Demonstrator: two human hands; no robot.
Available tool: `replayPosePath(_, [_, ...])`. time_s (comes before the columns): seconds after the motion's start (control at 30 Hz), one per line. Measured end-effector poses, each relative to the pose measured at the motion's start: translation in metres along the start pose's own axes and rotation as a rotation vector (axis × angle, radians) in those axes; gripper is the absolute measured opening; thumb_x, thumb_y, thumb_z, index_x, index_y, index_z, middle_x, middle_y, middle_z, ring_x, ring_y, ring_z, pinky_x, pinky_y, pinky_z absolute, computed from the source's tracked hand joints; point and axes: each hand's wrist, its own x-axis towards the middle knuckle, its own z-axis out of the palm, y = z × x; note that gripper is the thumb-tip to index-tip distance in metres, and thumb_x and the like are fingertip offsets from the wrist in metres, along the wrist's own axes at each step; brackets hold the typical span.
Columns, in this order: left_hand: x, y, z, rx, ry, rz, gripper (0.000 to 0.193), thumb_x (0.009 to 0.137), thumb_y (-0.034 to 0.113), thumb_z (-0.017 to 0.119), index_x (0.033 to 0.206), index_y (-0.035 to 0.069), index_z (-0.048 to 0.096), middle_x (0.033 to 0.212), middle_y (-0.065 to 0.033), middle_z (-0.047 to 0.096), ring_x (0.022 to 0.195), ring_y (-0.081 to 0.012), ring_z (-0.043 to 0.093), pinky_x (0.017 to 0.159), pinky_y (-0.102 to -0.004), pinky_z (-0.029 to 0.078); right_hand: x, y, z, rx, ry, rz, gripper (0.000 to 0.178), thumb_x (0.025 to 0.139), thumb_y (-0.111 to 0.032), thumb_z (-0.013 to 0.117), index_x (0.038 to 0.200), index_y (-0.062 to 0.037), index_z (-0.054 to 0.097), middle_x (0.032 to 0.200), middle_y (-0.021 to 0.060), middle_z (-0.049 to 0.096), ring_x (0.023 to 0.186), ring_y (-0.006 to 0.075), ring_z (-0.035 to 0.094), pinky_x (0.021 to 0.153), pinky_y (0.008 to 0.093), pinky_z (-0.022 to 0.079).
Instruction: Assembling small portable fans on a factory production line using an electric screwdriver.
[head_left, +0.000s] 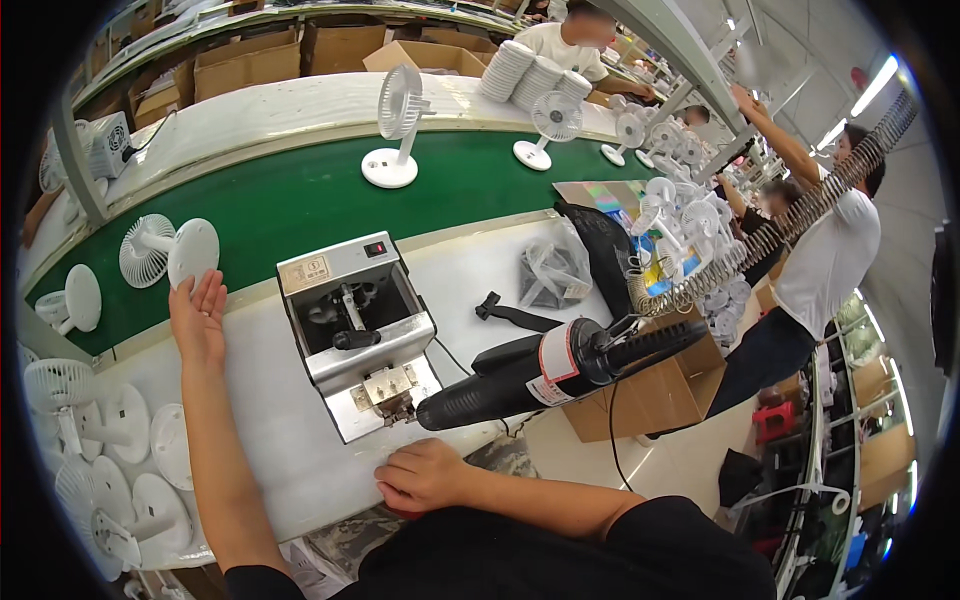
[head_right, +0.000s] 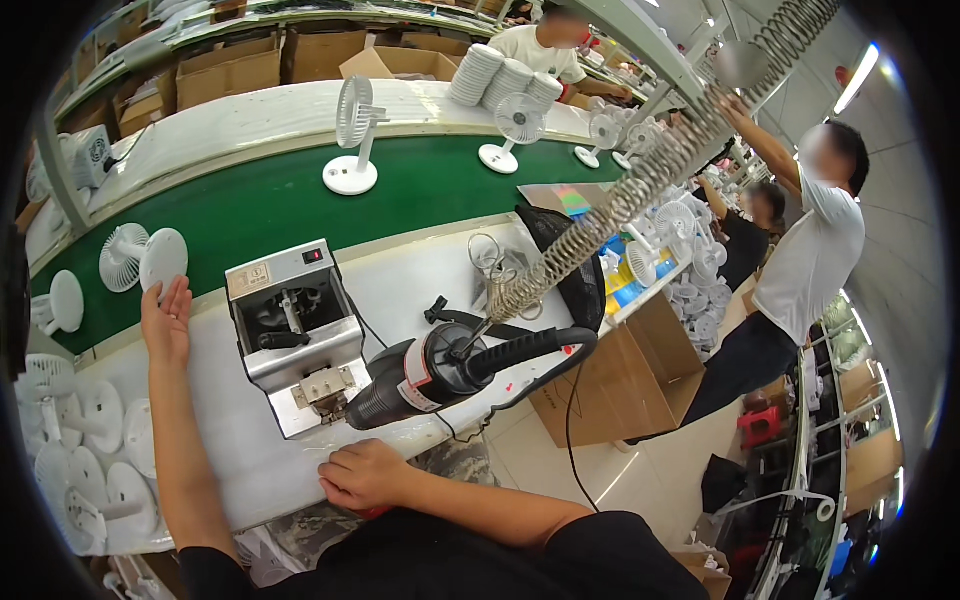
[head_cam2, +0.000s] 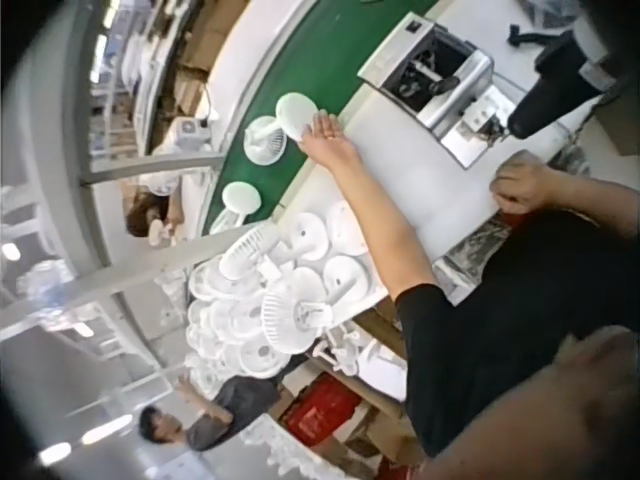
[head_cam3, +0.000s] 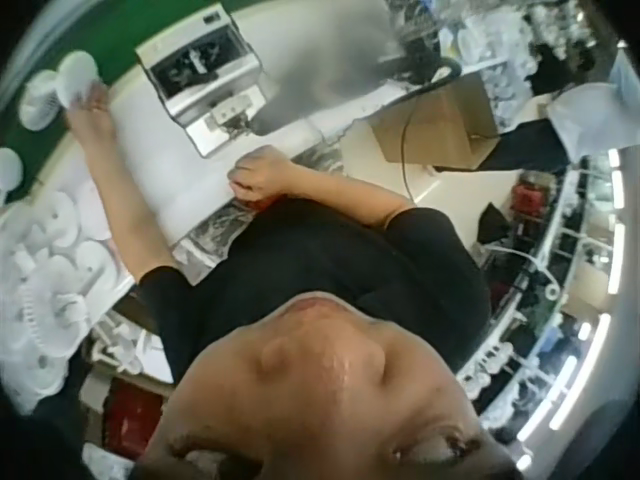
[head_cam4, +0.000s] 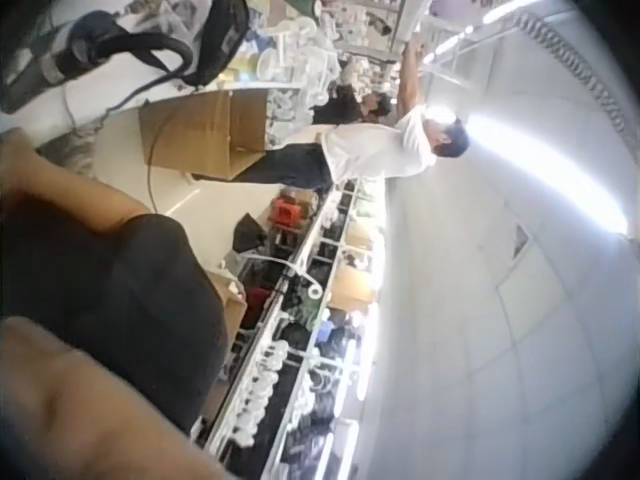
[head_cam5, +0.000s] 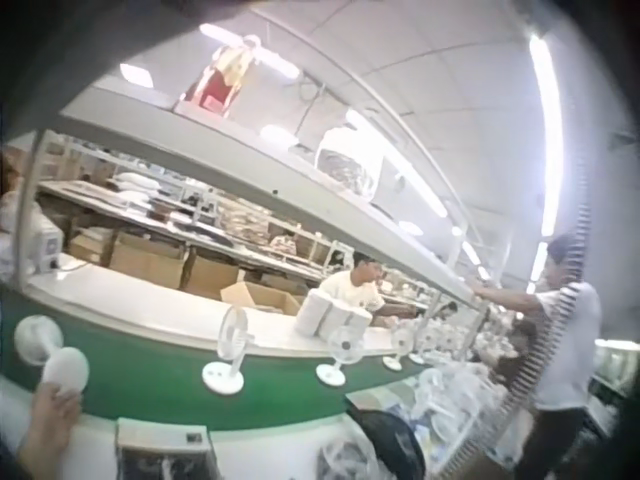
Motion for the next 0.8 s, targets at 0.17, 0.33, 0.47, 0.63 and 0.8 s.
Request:
replayPosePath(0.17, [-0.025, 0.005, 0.019, 0.076, 0.077, 0.064, 0.053, 0.093, 0.017, 0.055, 0.140, 0.006, 0.034, 0.106, -0.0151, 0.064, 0.086, -0.0172, 0.066, 0.075, -0.0249, 0.053, -0.003, 0.001, 0.002, 0.012, -0.004, 0.003, 0.008, 0.074, -0.009, 0.065, 0.082, -0.0084, 0.062, 0.068, 0.0007, 0.053, 0.053, 0.0171, 0.052, 0.048, 0.0259, 0.040])
replayPosePath(0.33, [-0.037, 0.005, 0.020, 0.214, 0.123, 0.190, 0.043, 0.093, 0.016, 0.054, 0.134, 0.007, 0.041, 0.093, -0.0080, 0.062, 0.072, -0.0122, 0.060, 0.066, -0.0223, 0.048, -0.004, 0.002, 0.002, 0.006, 0.017, 0.003, 0.008, 0.074, -0.009, 0.065, 0.082, -0.0082, 0.062, 0.069, 0.0010, 0.053, 0.054, 0.0172, 0.053, 0.049, 0.0258, 0.040])
replayPosePath(0.47, [-0.034, 0.004, 0.009, 0.270, 0.056, 0.206, 0.029, 0.094, 0.017, 0.052, 0.121, 0.007, 0.051, 0.083, -0.0029, 0.058, 0.065, -0.0093, 0.054, 0.061, -0.0209, 0.042, -0.005, 0.002, 0.002, 0.001, 0.002, 0.006, 0.008, 0.074, -0.008, 0.064, 0.082, -0.0081, 0.062, 0.070, 0.0012, 0.054, 0.054, 0.0174, 0.053, 0.049, 0.0257, 0.041])
replayPosePath(0.63, [-0.037, -0.003, 0.008, 0.307, -0.049, 0.164, 0.015, 0.095, 0.020, 0.051, 0.102, 0.009, 0.059, 0.074, 0.0014, 0.054, 0.060, -0.0077, 0.049, 0.057, -0.0203, 0.037, -0.011, 0.004, 0.004, -0.012, -0.018, 0.006, 0.009, 0.073, -0.008, 0.064, 0.081, -0.0081, 0.062, 0.070, 0.0015, 0.055, 0.054, 0.0178, 0.054, 0.049, 0.0257, 0.041])
replayPosePath(0.8, [-0.043, -0.004, 0.013, 0.359, -0.104, 0.133, 0.018, 0.096, 0.023, 0.050, 0.091, 0.010, 0.061, 0.072, 0.0021, 0.053, 0.060, -0.0080, 0.049, 0.057, -0.0205, 0.036, -0.014, 0.006, 0.002, -0.010, -0.026, 0.012, 0.010, 0.072, -0.008, 0.064, 0.082, -0.0079, 0.062, 0.070, 0.0018, 0.055, 0.054, 0.0183, 0.054, 0.049, 0.0261, 0.041])
